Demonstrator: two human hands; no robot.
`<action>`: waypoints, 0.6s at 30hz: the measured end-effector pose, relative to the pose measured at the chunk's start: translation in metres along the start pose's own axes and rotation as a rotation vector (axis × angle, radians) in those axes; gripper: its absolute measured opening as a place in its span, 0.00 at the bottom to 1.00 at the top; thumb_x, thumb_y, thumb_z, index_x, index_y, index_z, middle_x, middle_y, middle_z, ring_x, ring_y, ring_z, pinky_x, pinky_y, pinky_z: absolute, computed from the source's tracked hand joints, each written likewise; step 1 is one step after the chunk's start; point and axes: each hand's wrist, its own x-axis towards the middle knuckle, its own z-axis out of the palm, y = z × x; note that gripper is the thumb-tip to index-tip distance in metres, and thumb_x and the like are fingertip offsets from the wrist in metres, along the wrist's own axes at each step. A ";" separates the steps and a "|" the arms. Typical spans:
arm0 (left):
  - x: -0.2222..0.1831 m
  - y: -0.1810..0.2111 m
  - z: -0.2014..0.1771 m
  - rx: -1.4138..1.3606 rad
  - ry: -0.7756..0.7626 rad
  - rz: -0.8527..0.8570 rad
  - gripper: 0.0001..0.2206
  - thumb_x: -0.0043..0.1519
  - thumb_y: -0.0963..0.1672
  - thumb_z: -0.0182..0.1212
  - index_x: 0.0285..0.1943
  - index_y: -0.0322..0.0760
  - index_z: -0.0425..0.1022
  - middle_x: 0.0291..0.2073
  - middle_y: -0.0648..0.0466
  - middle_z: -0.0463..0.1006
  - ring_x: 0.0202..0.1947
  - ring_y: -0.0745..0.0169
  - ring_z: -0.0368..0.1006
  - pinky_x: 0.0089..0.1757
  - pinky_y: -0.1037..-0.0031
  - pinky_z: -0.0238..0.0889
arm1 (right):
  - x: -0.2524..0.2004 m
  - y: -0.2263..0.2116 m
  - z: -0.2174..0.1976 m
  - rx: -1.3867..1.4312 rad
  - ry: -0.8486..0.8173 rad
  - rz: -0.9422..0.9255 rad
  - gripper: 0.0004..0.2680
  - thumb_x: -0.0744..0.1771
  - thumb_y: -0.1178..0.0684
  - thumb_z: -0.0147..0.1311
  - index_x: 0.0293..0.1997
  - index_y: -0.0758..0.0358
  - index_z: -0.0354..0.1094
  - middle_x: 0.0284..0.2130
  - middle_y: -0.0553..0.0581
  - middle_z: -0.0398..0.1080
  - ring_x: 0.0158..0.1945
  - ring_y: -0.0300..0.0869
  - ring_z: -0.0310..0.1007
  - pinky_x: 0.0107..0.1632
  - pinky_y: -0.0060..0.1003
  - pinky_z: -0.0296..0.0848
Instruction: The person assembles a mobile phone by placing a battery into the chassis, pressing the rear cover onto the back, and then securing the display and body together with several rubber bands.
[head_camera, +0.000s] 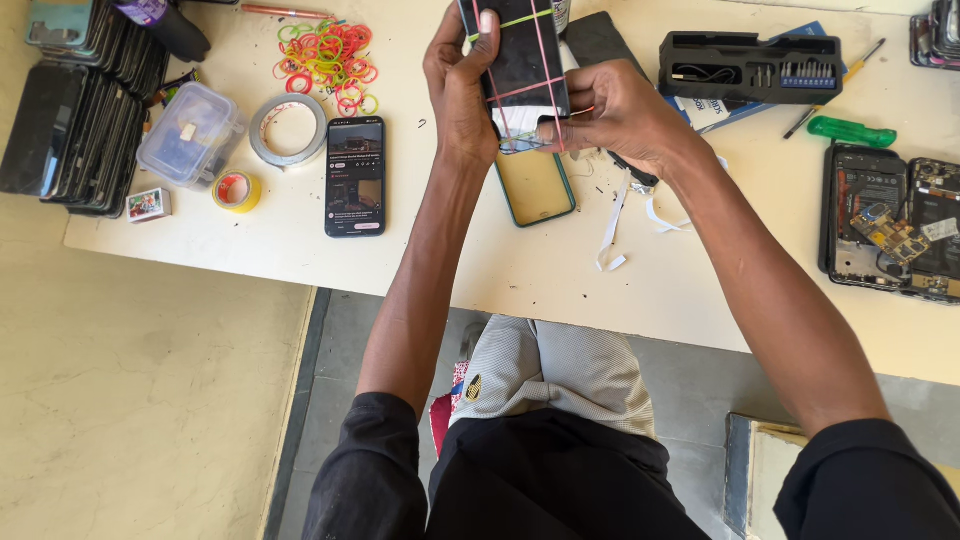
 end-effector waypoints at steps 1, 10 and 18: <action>0.000 -0.001 -0.001 -0.029 0.010 -0.013 0.07 0.71 0.40 0.59 0.54 0.29 0.75 0.44 0.54 0.80 0.39 0.69 0.76 0.43 0.73 0.75 | 0.000 0.002 0.002 0.046 0.045 0.008 0.16 0.62 0.59 0.68 0.53 0.72 0.72 0.41 0.63 0.79 0.40 0.40 0.79 0.43 0.32 0.80; 0.008 -0.016 -0.011 -0.071 0.108 0.019 0.08 0.70 0.40 0.60 0.56 0.33 0.74 0.45 0.53 0.78 0.46 0.67 0.74 0.51 0.71 0.73 | 0.003 0.040 0.011 0.649 0.563 -0.290 0.09 0.66 0.65 0.61 0.50 0.72 0.69 0.46 0.66 0.78 0.52 0.49 0.83 0.57 0.42 0.82; 0.002 -0.021 0.002 -0.030 0.105 -0.150 0.11 0.67 0.42 0.58 0.55 0.41 0.64 0.43 0.51 0.77 0.45 0.56 0.78 0.47 0.61 0.77 | -0.008 0.035 0.000 0.122 0.358 -0.172 0.18 0.67 0.48 0.65 0.60 0.64 0.68 0.50 0.58 0.76 0.51 0.43 0.81 0.51 0.39 0.82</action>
